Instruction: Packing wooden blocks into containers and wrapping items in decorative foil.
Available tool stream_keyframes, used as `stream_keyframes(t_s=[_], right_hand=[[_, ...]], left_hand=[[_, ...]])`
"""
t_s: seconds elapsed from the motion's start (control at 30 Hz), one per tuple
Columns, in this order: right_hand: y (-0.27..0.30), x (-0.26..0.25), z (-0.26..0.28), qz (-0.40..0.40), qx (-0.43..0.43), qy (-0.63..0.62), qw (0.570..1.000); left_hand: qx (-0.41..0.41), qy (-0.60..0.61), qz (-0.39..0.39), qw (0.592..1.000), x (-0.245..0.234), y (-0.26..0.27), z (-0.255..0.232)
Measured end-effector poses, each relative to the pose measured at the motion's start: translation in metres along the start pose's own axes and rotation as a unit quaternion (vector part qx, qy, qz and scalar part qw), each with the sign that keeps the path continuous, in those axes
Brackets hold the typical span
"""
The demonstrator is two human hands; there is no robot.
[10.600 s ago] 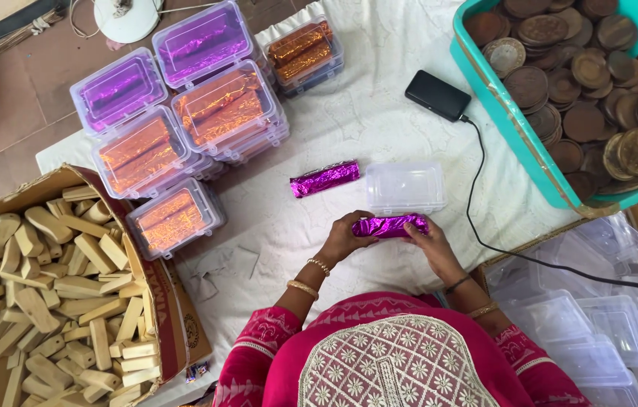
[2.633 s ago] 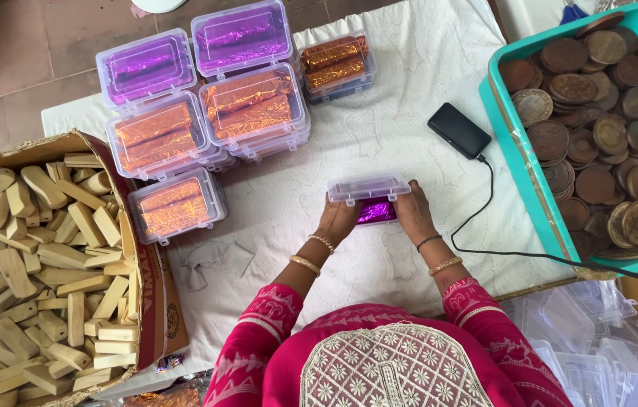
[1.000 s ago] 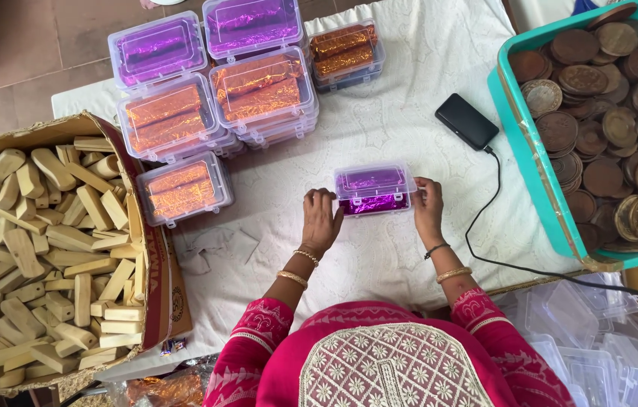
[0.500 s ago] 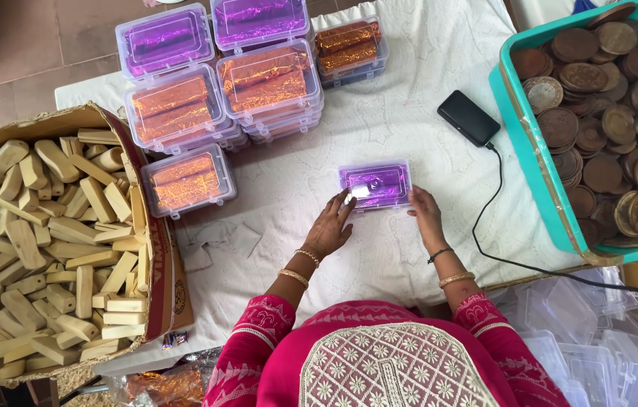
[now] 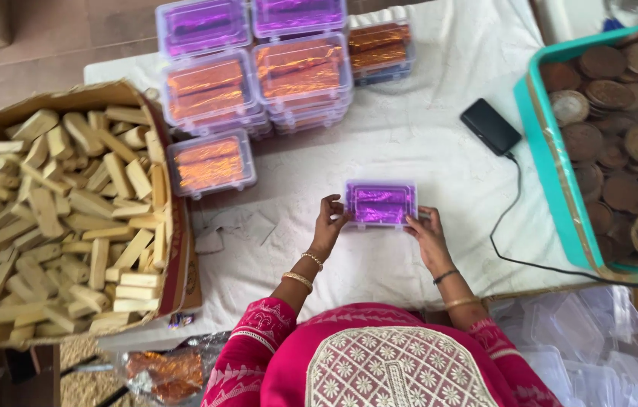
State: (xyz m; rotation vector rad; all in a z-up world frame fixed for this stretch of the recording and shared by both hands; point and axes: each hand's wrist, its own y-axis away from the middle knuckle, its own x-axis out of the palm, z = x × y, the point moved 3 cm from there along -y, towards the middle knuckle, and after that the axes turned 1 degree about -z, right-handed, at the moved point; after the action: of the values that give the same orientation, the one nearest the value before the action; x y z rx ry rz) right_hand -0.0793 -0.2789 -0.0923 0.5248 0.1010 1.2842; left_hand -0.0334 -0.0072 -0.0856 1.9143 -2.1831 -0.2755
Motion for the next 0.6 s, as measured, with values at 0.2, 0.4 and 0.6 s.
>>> stream_keyframes(t_s=[0.2, 0.4, 0.6], right_hand=[[0.032, 0.026, -0.012, 0.027, 0.033, 0.01, 0.999], [0.042, 0.067, 0.0, 0.084, 0.019, 0.108, 0.99], [0.038, 0.101, -0.002, 0.134, -0.028, 0.152, 0.979]], left_hand=[[-0.043, 0.145, -0.005, 0.988, -0.028, 0.028, 0.02], [-0.039, 0.155, -0.061, 0.985, -0.054, 0.053, 0.005], [-0.042, 0.125, -0.107, 0.985, -0.085, 0.068, 0.013]])
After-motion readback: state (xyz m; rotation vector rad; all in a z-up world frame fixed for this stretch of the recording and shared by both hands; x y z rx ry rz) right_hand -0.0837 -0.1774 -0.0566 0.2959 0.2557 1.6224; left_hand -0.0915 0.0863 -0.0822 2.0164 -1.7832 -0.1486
